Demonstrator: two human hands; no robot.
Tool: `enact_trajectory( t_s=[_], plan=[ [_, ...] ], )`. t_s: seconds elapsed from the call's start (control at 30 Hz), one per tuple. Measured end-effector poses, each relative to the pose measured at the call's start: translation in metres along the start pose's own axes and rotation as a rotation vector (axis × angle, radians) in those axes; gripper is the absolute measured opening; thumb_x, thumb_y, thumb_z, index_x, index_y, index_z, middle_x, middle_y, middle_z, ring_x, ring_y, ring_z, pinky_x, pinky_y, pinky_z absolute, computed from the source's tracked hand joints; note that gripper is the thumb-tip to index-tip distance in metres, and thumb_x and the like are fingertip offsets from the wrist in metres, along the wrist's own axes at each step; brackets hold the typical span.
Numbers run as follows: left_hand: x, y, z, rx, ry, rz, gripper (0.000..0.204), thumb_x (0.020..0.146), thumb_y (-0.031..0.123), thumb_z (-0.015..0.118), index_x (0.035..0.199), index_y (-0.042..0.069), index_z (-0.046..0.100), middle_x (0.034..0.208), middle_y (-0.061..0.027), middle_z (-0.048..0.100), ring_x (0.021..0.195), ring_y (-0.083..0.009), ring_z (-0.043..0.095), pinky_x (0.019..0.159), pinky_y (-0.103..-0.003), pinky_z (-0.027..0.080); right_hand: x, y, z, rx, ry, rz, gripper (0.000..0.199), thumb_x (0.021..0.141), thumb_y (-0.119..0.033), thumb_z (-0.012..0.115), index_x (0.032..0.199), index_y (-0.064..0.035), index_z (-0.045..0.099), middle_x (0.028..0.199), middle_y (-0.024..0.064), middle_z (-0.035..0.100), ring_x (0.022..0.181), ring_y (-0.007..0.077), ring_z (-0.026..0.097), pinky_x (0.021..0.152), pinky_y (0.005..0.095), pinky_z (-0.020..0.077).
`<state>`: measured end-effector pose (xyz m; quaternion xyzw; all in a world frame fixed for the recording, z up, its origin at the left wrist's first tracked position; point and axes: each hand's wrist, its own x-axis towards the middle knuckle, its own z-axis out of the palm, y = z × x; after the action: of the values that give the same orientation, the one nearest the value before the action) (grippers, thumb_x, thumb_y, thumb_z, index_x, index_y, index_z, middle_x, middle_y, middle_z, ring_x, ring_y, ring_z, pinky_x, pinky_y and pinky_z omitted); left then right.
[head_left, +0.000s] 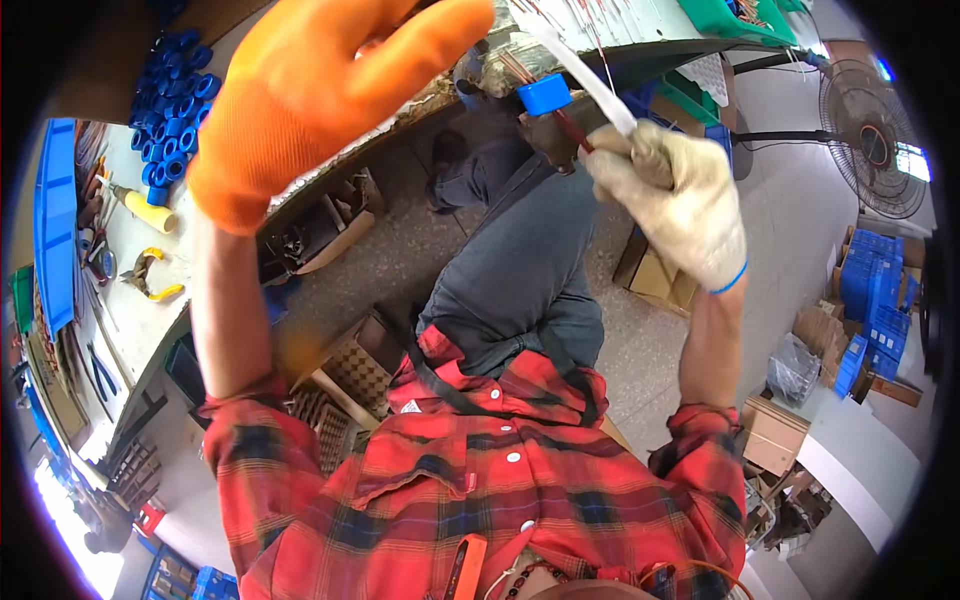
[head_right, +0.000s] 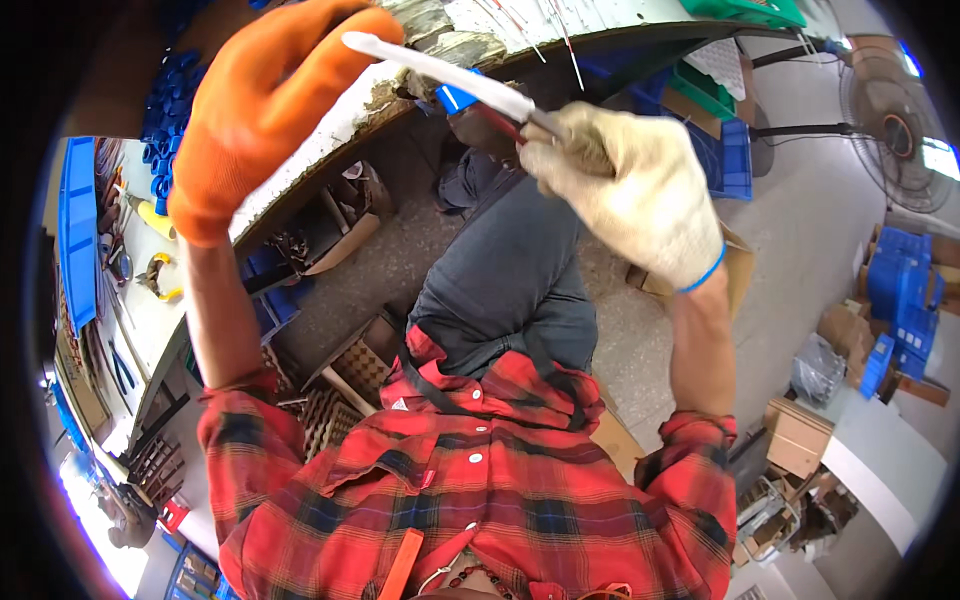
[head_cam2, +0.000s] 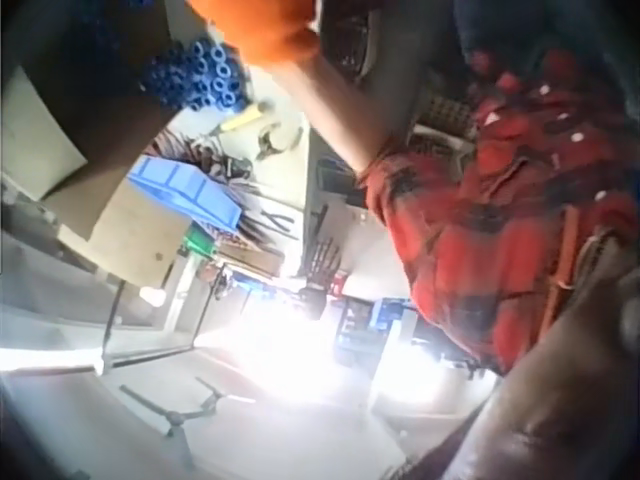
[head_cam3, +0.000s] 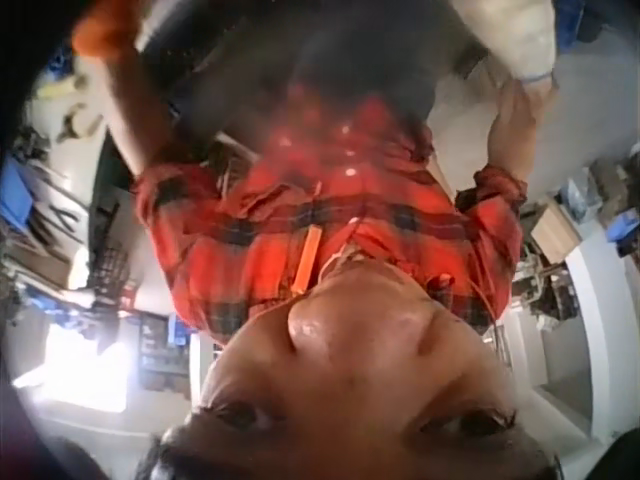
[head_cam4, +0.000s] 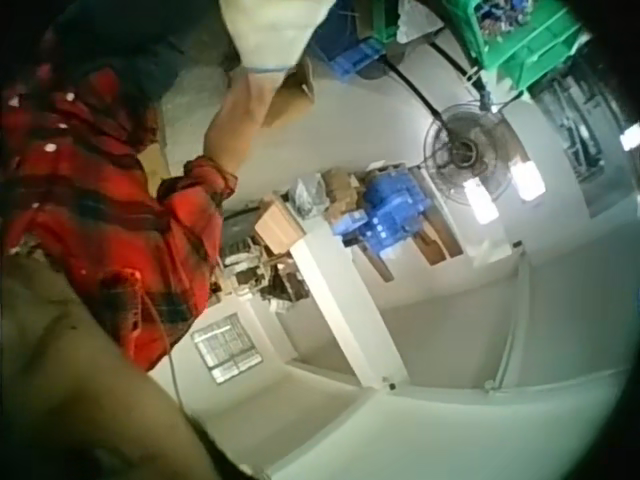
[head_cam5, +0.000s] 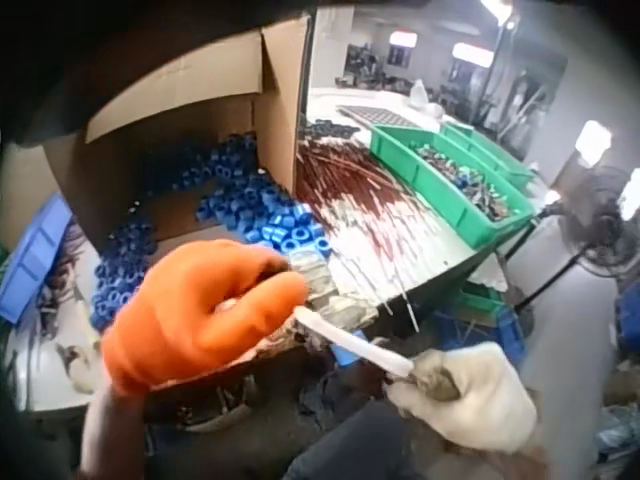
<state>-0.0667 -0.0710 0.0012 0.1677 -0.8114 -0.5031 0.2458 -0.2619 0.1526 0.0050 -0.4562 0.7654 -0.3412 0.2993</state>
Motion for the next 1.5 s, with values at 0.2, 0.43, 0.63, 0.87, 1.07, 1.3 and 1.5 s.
enact_trajectory(
  t_s=[0.2, 0.43, 0.63, 0.87, 1.07, 1.3, 1.5],
  plan=[
    [-0.013, -0.004, 0.005, 0.104, 0.075, 0.066, 0.027, 0.103, 0.024, 0.069, 0.089, 0.004, 0.079, 0.075, -0.0096, 0.069, 0.067, -0.0266, 0.054, 0.067, -0.037, 0.047, 0.022, -0.006, -0.017, -0.148, -0.079, -0.123, 0.014, 0.094, -0.005, 0.082, 0.105, 0.0040, 0.083, 0.078, 0.0059, 0.073, 0.066, 0.0121, 0.062, 0.064, 0.0257, 0.0507],
    [-0.023, 0.000, 0.022, 0.278, 0.153, 0.165, 0.019, 0.099, 0.017, 0.073, 0.093, 0.001, 0.081, 0.082, -0.0108, 0.073, 0.071, -0.0266, 0.057, 0.069, -0.035, 0.048, 0.024, -0.006, -0.016, -0.292, -0.024, -0.300, 0.018, 0.097, -0.018, 0.082, 0.105, -0.0021, 0.083, 0.076, 0.0028, 0.071, 0.062, 0.0132, 0.056, 0.061, 0.0299, 0.0479],
    [-0.033, 0.011, 0.036, 0.266, 0.172, 0.047, 0.019, 0.100, 0.015, 0.071, 0.098, -0.001, 0.082, 0.089, -0.0126, 0.077, 0.073, -0.0268, 0.060, 0.070, -0.034, 0.050, 0.023, -0.006, -0.013, -0.299, -0.022, -0.313, 0.018, 0.097, -0.011, 0.082, 0.111, 0.0005, 0.084, 0.080, 0.0052, 0.073, 0.067, 0.0126, 0.062, 0.064, 0.0285, 0.0514],
    [-0.034, -0.018, 0.036, -0.238, 0.420, -0.048, 0.025, 0.104, 0.017, 0.066, 0.098, -0.003, 0.081, 0.091, -0.0135, 0.077, 0.074, -0.0265, 0.060, 0.070, -0.034, 0.049, 0.024, -0.010, -0.012, -0.206, -0.048, -0.234, 0.019, 0.098, -0.011, 0.082, 0.113, 0.0015, 0.084, 0.080, 0.0059, 0.073, 0.068, 0.0130, 0.063, 0.065, 0.0281, 0.0519],
    [-0.019, 0.005, 0.012, 0.122, 0.139, -0.155, 0.026, 0.105, 0.018, 0.066, 0.107, -0.004, 0.078, 0.086, -0.0129, 0.075, 0.073, -0.0262, 0.059, 0.070, -0.033, 0.049, 0.023, -0.006, -0.012, -0.234, -0.039, -0.226, 0.021, 0.099, -0.016, 0.082, 0.112, 0.0005, 0.083, 0.081, 0.0055, 0.074, 0.068, 0.0138, 0.063, 0.066, 0.0286, 0.0525],
    [-0.046, 0.004, 0.051, -0.098, 0.212, -0.154, 0.029, 0.105, 0.019, 0.070, 0.118, -0.006, 0.076, 0.083, -0.0149, 0.073, 0.071, -0.0297, 0.060, 0.069, -0.036, 0.050, 0.024, -0.011, -0.006, -0.269, 0.024, -0.254, 0.026, 0.099, -0.029, 0.083, 0.109, -0.0050, 0.083, 0.082, 0.0048, 0.080, 0.067, 0.0153, 0.065, 0.065, 0.0312, 0.0521],
    [-0.048, 0.000, 0.065, -0.195, 0.288, -0.122, 0.032, 0.104, 0.018, 0.071, 0.125, -0.006, 0.075, 0.085, -0.0161, 0.074, 0.072, -0.0311, 0.062, 0.070, -0.036, 0.051, 0.024, -0.006, -0.008, -0.241, 0.002, -0.250, 0.025, 0.100, -0.028, 0.083, 0.112, -0.0059, 0.083, 0.084, 0.0052, 0.080, 0.068, 0.0151, 0.067, 0.066, 0.0305, 0.0531]
  ],
)
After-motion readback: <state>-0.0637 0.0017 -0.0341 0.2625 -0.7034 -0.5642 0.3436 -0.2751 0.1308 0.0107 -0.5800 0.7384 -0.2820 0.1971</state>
